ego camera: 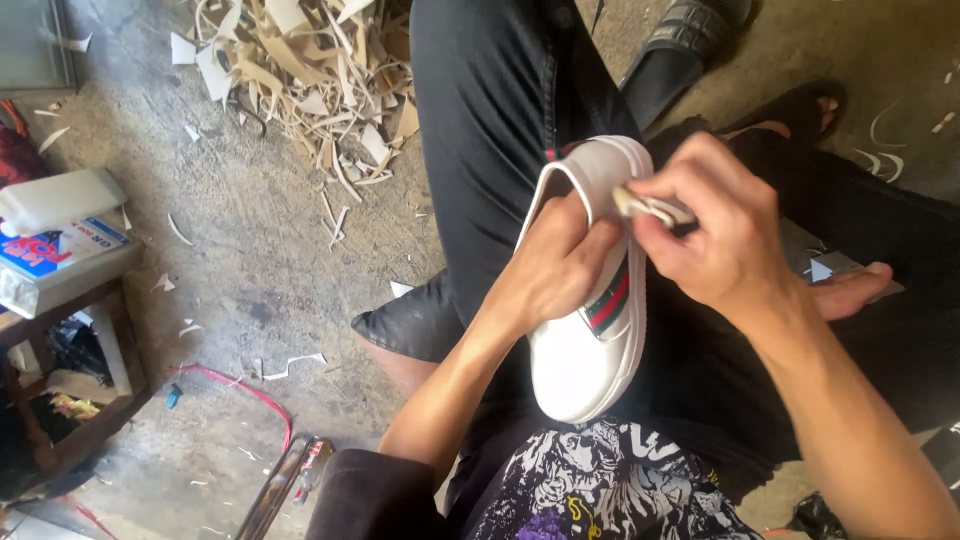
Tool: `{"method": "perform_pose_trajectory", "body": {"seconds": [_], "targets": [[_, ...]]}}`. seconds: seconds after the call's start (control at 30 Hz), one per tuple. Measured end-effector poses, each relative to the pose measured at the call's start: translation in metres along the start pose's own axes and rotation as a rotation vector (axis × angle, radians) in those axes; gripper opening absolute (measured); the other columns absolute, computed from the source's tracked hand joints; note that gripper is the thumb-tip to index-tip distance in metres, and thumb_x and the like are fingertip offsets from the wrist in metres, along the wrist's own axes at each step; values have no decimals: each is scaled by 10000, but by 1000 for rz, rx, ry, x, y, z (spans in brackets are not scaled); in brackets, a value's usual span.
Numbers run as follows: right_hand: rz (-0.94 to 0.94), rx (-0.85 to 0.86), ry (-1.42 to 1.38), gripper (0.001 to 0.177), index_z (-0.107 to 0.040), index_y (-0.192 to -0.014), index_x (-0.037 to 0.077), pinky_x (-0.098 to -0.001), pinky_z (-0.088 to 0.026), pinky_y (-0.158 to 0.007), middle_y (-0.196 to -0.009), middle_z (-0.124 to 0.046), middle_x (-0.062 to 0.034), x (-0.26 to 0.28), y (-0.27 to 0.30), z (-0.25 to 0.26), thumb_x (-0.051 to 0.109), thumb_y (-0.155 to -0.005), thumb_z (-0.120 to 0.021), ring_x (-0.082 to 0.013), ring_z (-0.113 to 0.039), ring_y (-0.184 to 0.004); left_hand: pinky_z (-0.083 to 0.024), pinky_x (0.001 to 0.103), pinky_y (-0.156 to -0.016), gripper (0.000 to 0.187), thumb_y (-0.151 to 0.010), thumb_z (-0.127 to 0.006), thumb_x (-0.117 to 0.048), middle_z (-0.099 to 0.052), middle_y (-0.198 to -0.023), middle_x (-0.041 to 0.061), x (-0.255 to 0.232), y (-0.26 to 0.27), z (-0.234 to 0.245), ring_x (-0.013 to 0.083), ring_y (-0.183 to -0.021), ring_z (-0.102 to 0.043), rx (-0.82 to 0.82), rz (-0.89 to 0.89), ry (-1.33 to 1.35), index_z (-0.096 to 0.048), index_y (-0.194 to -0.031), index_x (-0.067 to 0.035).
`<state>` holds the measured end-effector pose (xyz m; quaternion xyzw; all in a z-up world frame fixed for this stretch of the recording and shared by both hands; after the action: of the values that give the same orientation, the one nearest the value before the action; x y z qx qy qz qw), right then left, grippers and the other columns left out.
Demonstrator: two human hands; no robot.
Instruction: The person sits on the floor and scrubs a white slip-on shoe with a sponge. They dip the sponge into a liquid container and continue scrubbing the shoe's exterior and interior surfaces.
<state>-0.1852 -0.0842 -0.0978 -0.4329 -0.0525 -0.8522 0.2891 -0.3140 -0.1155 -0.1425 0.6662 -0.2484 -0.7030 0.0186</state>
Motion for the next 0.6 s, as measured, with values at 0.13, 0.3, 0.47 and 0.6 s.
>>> {"method": "perform_pose_trajectory", "body": {"seconds": [0.13, 0.3, 0.47, 0.6], "targets": [[-5, -72, -42, 100, -645, -998, -112, -413, -465, -714, -921, -544, -207, 4, -10, -8, -12, -997, -644, -316, -556, -813, -453, 366, -719, 140, -915, -405, -138, -558, -837, 58, -6, 3, 5, 169, -779, -503, -4, 76, 75, -503, -903, -39], [-10, -12, -11, 52, -644, -968, -117, -402, -445, -661, -895, -556, -201, -2, 11, 1, -101, -951, -691, -297, -543, -763, -392, 408, -644, 140, -928, -410, -156, -460, -706, 56, -9, 3, 1, 188, -665, -420, 42, 98, -6, -417, -824, -64], [31, -100, -64, 93, -647, -984, -127, -413, -466, -711, -928, -574, -229, 1, -12, -2, -34, -988, -639, -324, -566, -793, -490, 374, -897, 262, -941, -419, -128, -660, -1034, 128, -5, 0, 3, 215, -969, -607, 3, 11, 57, -579, -1095, 9], [23, -34, -36, 61, -632, -971, -121, -379, -465, -652, -908, -549, -207, 1, 3, -4, -76, -967, -673, -293, -550, -773, -466, 360, -805, 206, -941, -413, -156, -622, -908, 84, -10, 5, 2, 184, -855, -560, 32, 84, 54, -567, -977, -24]]}}
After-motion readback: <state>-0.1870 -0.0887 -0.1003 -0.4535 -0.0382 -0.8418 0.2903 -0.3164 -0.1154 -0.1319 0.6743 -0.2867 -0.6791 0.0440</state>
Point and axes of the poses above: each hand's wrist, its own y-axis away from the middle knuckle, its own z-axis out of the back of the hand, x = y × z, the point moved 6 cm from there along -y, towards the middle knuckle
